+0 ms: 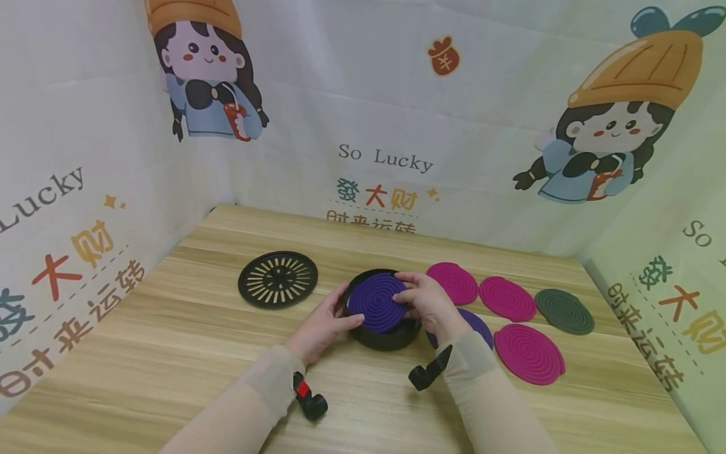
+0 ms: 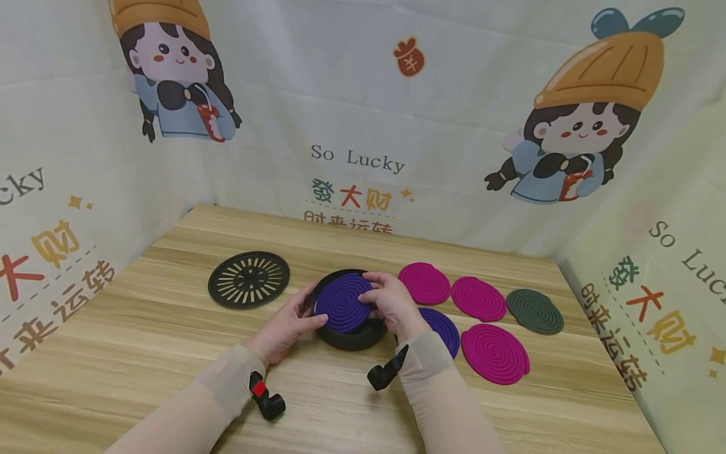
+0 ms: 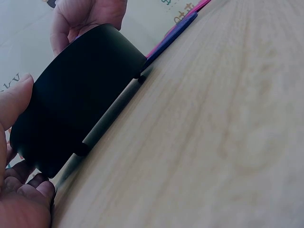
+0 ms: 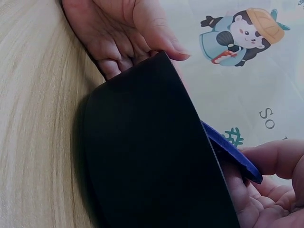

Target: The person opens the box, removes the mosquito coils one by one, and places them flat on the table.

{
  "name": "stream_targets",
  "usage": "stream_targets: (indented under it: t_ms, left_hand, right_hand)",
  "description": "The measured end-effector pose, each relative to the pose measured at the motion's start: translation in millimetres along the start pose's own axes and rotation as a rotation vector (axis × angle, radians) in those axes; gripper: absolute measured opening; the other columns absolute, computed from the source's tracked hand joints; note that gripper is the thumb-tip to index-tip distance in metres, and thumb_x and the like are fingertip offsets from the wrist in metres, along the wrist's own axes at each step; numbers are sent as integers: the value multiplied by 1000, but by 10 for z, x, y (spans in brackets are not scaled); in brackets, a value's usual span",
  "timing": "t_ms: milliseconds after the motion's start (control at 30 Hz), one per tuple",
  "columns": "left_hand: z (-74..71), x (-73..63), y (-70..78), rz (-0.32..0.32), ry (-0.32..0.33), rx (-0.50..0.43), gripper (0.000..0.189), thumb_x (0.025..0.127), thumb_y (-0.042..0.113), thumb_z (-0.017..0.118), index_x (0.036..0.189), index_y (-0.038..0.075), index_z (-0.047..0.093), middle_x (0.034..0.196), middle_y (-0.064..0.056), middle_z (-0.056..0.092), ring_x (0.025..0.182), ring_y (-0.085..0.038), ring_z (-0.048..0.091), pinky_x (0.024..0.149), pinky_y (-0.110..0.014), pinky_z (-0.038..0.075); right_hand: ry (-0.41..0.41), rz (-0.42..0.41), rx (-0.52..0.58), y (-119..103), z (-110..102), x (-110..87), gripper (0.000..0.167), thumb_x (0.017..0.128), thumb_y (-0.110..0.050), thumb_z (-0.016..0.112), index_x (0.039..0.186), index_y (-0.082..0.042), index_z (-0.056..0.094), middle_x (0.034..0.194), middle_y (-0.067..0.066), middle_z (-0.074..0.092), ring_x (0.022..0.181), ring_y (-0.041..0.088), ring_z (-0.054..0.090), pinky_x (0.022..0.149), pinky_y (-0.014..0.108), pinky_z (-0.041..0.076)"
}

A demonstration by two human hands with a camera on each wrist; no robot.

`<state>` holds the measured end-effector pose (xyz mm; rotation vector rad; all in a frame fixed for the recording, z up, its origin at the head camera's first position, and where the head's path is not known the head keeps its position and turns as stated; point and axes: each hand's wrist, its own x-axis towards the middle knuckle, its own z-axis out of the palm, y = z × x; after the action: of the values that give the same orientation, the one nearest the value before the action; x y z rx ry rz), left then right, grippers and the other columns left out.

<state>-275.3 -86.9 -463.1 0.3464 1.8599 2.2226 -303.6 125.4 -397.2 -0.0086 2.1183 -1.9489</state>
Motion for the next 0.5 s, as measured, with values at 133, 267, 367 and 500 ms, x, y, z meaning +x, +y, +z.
stream_targets:
  t_ms: [133,267,367,500]
  left_hand:
    - [13,-10,17,1,7,-7,89,87,4,68,155,10,11,158,-13,17,144,-26,19,115,-40,22]
    - [15,-11,21,-1,12,-3,88,87,5,69,155,10,12,158,-14,19,143,-27,21,114,-43,24]
    - [14,-8,19,-6,12,-4,88,88,5,68,155,11,12,158,-14,19,143,-27,21,114,-43,25]
    - [7,-8,19,-14,9,-4,89,87,5,68,155,11,11,158,-14,19,143,-27,22,113,-43,26]
  right_hand:
    - [-8,-4,-1,1,1,-2,54,84,11,57,136,1,47,106,11,61,67,11,61,58,25,53]
    - [-32,-19,-25,12,7,-2,55,85,10,57,138,1,46,106,12,60,68,11,61,60,25,53]
    - [-52,-31,-39,18,15,-4,55,86,10,56,140,2,44,107,13,60,71,10,62,63,27,55]
    - [-75,-29,-58,12,17,-9,55,88,10,55,141,3,42,112,17,59,75,11,63,66,27,56]
